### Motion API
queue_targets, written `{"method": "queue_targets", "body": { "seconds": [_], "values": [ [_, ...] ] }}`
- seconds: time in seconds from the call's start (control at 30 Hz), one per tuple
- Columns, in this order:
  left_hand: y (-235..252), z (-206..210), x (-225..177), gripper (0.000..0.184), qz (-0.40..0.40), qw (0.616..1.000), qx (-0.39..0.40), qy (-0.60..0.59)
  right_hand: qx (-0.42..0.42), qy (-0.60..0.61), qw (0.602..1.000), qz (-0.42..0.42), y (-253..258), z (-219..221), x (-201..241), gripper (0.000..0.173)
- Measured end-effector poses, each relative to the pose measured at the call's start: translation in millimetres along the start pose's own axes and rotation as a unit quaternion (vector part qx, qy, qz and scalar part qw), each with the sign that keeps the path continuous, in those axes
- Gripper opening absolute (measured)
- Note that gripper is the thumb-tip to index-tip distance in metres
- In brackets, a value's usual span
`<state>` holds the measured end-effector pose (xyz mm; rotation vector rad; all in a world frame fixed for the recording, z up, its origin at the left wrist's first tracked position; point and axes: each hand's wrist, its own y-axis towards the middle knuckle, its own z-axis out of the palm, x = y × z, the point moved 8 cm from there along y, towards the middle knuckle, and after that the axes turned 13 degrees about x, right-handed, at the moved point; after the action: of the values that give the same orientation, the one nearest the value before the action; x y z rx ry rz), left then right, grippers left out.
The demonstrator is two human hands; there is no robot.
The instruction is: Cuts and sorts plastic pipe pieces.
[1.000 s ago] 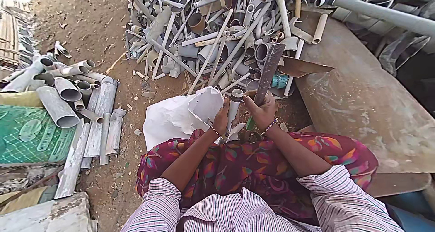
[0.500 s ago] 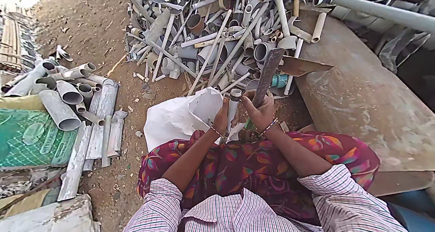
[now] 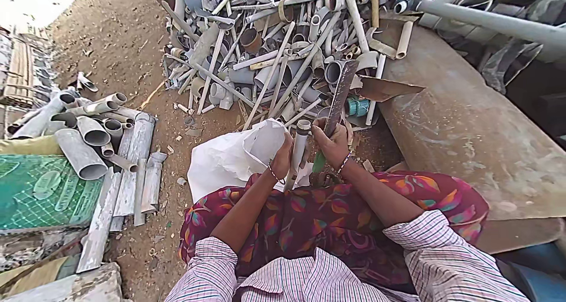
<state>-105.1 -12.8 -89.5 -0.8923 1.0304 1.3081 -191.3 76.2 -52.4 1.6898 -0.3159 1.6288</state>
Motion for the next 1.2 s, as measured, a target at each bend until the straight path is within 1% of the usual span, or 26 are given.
{"method": "queue_targets", "body": {
  "seconds": [0.07, 0.13, 0.17, 0.2, 0.3, 0.47, 0.6, 0.67, 0.7, 0.77, 0.83, 1.0, 1.07, 1.13, 1.2],
  "values": [
    [-3, -1, -11, 0.056, 0.051, 0.995, -0.024, 0.079, 0.019, 0.015, 1.0, 0.01, -3, 2, 2, 0.01],
    [-7, 0, -22, 0.029, 0.088, 0.983, -0.09, 0.131, 0.028, 0.026, 0.999, 0.009, -5, 7, 6, 0.01],
    [-8, 1, -27, 0.023, 0.104, 0.977, -0.114, 0.145, 0.028, 0.028, 0.999, 0.002, -6, 8, 8, 0.01],
    [-9, 2, -31, 0.022, 0.117, 0.972, -0.131, 0.155, 0.026, 0.027, 0.999, -0.005, -6, 10, 10, 0.01],
    [-12, 8, -41, 0.03, 0.132, 0.961, -0.153, 0.188, 0.026, 0.011, 0.999, -0.026, -7, 12, 15, 0.009],
    [-13, 19, -50, 0.023, 0.133, 0.96, -0.167, 0.181, 0.036, -0.04, 0.996, -0.076, -8, 19, 28, 0.007],
    [-10, 19, -47, 0.023, 0.125, 0.963, -0.165, 0.171, 0.01, -0.078, 0.995, -0.066, -9, 19, 29, 0.005],
    [-9, 17, -42, 0.025, 0.131, 0.971, -0.145, 0.136, -0.023, -0.125, 0.99, -0.064, -5, 11, 21, 0.008],
    [-8, 17, -38, 0.029, 0.131, 0.978, -0.123, 0.106, -0.043, -0.153, 0.986, -0.056, -3, 4, 13, 0.011],
    [-6, 19, -32, 0.032, 0.117, 0.987, -0.091, 0.068, -0.061, -0.194, 0.978, -0.045, 1, -9, 2, 0.016],
    [-4, 16, -30, 0.032, 0.098, 0.99, -0.086, 0.046, -0.056, -0.191, 0.98, -0.031, 3, -13, -4, 0.018],
    [-4, 10, -29, 0.035, 0.081, 0.994, -0.067, -0.019, -0.035, -0.109, 0.993, 0.001, 4, -14, -5, 0.01],
    [-3, 14, -27, 0.038, 0.066, 0.996, -0.049, -0.044, -0.039, -0.122, 0.992, 0.008, 5, -15, -4, 0.011],
    [-3, 19, -23, 0.047, 0.035, 0.996, -0.027, -0.072, -0.048, -0.146, 0.988, -0.004, 6, -15, -2, 0.014],
    [0, 27, -16, 0.054, -0.003, 0.996, 0.013, -0.093, -0.054, -0.156, 0.986, -0.015, 8, -16, -1, 0.014]
  ]
}}
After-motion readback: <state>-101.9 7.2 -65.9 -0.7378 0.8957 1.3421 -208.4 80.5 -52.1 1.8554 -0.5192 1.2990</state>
